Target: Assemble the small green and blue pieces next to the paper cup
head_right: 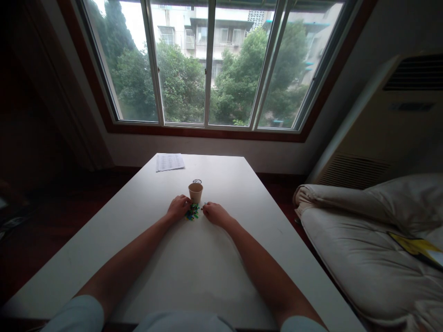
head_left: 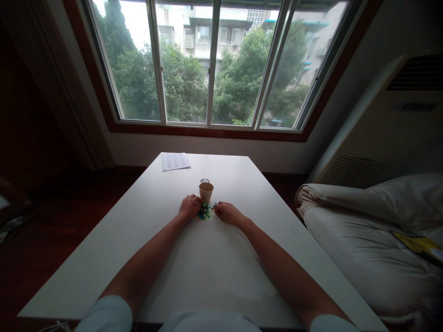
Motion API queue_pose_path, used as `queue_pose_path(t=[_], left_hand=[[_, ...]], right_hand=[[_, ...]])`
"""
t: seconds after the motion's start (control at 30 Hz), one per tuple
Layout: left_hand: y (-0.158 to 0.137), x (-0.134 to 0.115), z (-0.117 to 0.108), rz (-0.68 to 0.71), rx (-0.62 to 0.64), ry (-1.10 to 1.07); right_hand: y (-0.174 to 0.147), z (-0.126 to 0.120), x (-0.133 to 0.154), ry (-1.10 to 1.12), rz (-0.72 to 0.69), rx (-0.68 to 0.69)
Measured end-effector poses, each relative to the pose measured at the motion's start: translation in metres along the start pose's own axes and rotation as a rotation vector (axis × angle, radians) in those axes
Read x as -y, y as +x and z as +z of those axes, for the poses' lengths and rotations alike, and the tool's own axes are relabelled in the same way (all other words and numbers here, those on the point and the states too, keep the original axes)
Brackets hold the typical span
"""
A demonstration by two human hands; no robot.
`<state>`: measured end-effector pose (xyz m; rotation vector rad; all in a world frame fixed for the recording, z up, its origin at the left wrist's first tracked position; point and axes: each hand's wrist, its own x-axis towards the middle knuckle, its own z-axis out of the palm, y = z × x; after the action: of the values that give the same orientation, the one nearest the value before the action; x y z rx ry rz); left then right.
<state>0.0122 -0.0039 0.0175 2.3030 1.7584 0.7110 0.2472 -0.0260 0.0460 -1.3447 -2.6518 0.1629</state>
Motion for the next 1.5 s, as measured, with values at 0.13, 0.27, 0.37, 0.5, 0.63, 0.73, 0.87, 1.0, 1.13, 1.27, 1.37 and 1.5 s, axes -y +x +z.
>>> queue_pose_path(t=[0.13, 0.27, 0.37, 0.5, 0.63, 0.73, 0.87, 1.0, 1.13, 1.27, 1.37, 1.5], left_hand=[[-0.0002, -0.0014, -0.0016, -0.017, 0.007, 0.000], [0.0003, -0.0010, -0.0006, -0.003, 0.000, -0.005], [0.0009, -0.0004, 0.0010, -0.001, -0.001, -0.010], [0.0016, 0.0009, 0.0036, -0.011, 0.001, -0.008], [0.0018, 0.0026, 0.0051, 0.002, -0.014, -0.006], [0.0016, 0.0026, 0.0042, 0.004, -0.010, -0.010], [0.0009, 0.0001, 0.0017, -0.013, -0.001, -0.009], [0.0003, -0.0014, 0.0007, -0.018, 0.005, -0.013], [0.0005, 0.0000, 0.0020, 0.000, -0.010, -0.015], [0.0005, 0.0009, 0.0028, 0.009, -0.017, -0.012], [0.0001, 0.0005, 0.0021, 0.001, -0.013, -0.001], [0.0002, 0.0006, 0.0013, 0.012, -0.011, 0.003]], right_hand=[[0.0013, 0.0022, 0.0010, -0.008, 0.017, -0.005], [0.0011, 0.0028, 0.0022, -0.019, 0.017, -0.012], [0.0003, 0.0020, 0.0030, -0.021, 0.014, -0.007], [-0.0008, 0.0007, 0.0037, -0.020, 0.016, -0.003], [-0.0009, 0.0011, 0.0042, -0.019, 0.015, -0.007], [-0.0006, 0.0031, 0.0040, -0.026, 0.005, -0.026], [-0.0002, 0.0060, 0.0033, -0.027, 0.013, -0.038], [0.0002, 0.0075, 0.0025, -0.014, 0.026, -0.043], [0.0008, 0.0070, 0.0022, 0.021, 0.014, -0.069], [0.0009, 0.0058, 0.0030, 0.047, 0.008, -0.095], [0.0008, 0.0062, 0.0033, 0.050, 0.008, -0.086], [0.0011, 0.0084, 0.0029, 0.045, 0.013, -0.086]])
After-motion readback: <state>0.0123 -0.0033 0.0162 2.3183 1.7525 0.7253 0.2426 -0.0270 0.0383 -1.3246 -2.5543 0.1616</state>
